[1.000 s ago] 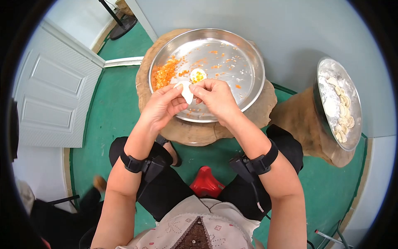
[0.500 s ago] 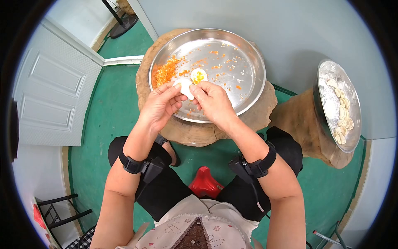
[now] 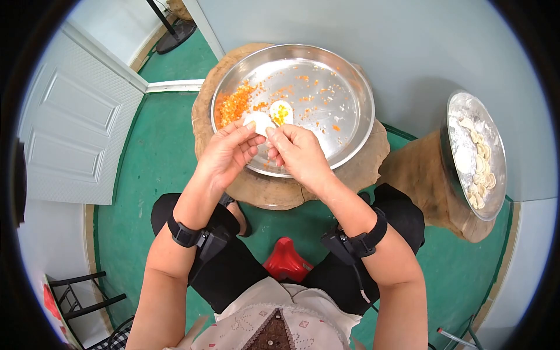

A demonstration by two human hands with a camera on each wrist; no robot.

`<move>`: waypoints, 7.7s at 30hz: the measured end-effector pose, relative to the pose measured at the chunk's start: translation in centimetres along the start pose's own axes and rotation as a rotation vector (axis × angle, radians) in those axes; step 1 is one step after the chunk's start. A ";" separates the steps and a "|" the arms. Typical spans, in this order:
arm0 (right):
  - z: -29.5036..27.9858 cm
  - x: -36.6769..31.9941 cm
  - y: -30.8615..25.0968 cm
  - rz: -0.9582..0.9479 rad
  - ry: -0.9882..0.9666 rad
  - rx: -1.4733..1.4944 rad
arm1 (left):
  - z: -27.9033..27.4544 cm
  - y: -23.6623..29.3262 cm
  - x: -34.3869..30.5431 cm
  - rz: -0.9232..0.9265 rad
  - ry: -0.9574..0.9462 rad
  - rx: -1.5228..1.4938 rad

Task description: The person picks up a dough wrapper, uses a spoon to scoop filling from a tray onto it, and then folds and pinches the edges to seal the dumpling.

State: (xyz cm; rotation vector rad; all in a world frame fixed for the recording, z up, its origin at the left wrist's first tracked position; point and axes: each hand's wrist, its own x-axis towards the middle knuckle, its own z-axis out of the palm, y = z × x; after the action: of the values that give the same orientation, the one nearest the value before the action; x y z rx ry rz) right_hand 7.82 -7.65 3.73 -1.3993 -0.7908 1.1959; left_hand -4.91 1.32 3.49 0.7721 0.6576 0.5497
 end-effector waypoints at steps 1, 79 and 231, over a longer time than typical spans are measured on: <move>0.0 0.1 0.2 -0.019 0.017 -0.011 | 0.1 0.0 0.0 0.000 0.002 0.005; 0.9 -1.3 0.2 -0.456 0.221 -0.387 | 0.5 0.3 -0.8 -0.001 -0.115 -0.005; 0.6 -1.7 1.0 -0.322 0.209 -0.251 | 0.9 0.6 -1.9 0.041 -0.044 0.100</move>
State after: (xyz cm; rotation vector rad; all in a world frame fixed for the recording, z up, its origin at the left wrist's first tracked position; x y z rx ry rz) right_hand 6.60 -9.29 3.26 -1.5023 -0.9978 0.7085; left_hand -5.65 0.05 5.07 0.8905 0.6335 0.5389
